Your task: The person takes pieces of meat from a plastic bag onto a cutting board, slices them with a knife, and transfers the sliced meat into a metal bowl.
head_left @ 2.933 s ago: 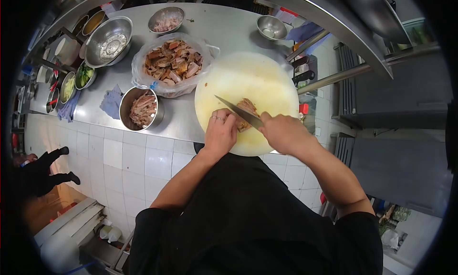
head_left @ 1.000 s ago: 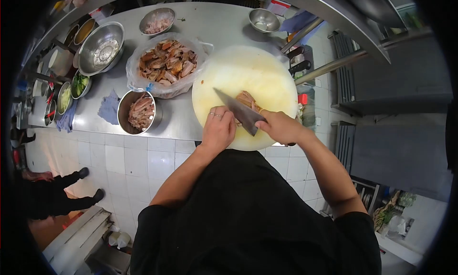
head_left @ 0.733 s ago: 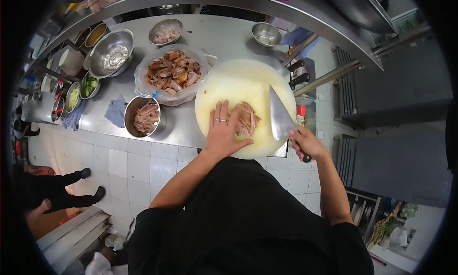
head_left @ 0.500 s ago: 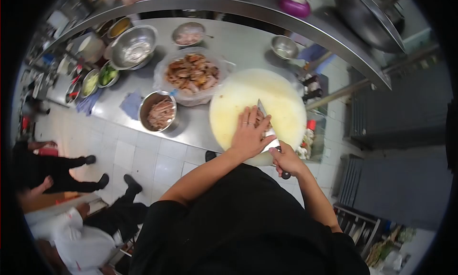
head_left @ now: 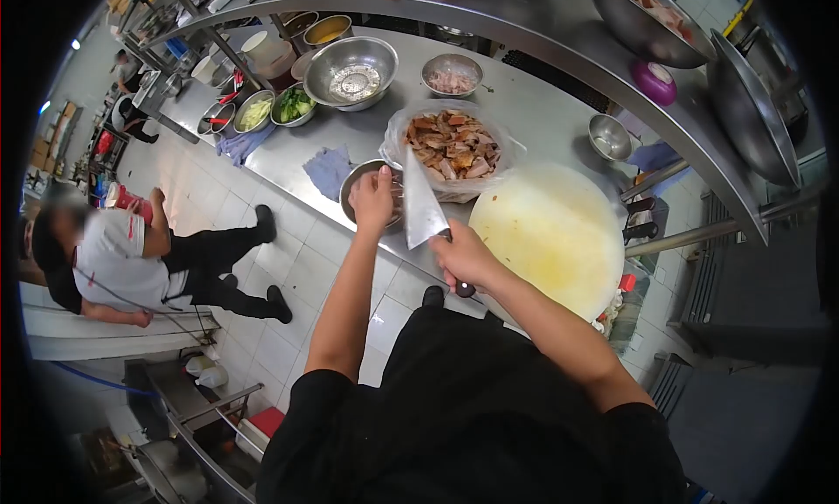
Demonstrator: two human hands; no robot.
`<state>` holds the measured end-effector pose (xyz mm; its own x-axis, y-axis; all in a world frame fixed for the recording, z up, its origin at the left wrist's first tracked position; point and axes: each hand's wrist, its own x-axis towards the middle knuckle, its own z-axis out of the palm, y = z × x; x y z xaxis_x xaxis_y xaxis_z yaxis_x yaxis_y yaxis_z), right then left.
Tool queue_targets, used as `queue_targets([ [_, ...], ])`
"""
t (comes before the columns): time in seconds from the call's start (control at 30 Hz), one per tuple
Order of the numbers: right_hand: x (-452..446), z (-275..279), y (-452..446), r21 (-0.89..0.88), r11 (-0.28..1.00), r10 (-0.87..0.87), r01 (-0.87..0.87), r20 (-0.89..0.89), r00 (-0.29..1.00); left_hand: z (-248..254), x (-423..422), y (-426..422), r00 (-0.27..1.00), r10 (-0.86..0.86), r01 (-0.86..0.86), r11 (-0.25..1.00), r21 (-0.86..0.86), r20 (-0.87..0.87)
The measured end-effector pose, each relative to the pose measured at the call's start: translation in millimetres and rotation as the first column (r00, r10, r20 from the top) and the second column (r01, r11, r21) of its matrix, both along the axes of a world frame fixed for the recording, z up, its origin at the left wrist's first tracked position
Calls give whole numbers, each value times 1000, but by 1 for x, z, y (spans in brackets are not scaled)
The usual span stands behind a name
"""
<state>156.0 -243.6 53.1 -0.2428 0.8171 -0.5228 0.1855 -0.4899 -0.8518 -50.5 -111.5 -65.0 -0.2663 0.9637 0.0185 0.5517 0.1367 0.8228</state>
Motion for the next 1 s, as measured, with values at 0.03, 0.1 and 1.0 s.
queue_targets([
  [0.03, 7, 3, -5, -26, 998, -55, 53, -43, 998, 1, -2, 5, 999, -45, 45, 999, -7, -30],
  [0.1, 31, 4, -21, -49, 991, -130, 126, -101, 986, 9, 5, 7, 994, -94, 93, 996, -14, -50],
  [1.0, 160, -45, -179, 52, 805, -593, 591, 83, 801, 67, 116, 58, 784, -518, 620, 679, 393, -343],
])
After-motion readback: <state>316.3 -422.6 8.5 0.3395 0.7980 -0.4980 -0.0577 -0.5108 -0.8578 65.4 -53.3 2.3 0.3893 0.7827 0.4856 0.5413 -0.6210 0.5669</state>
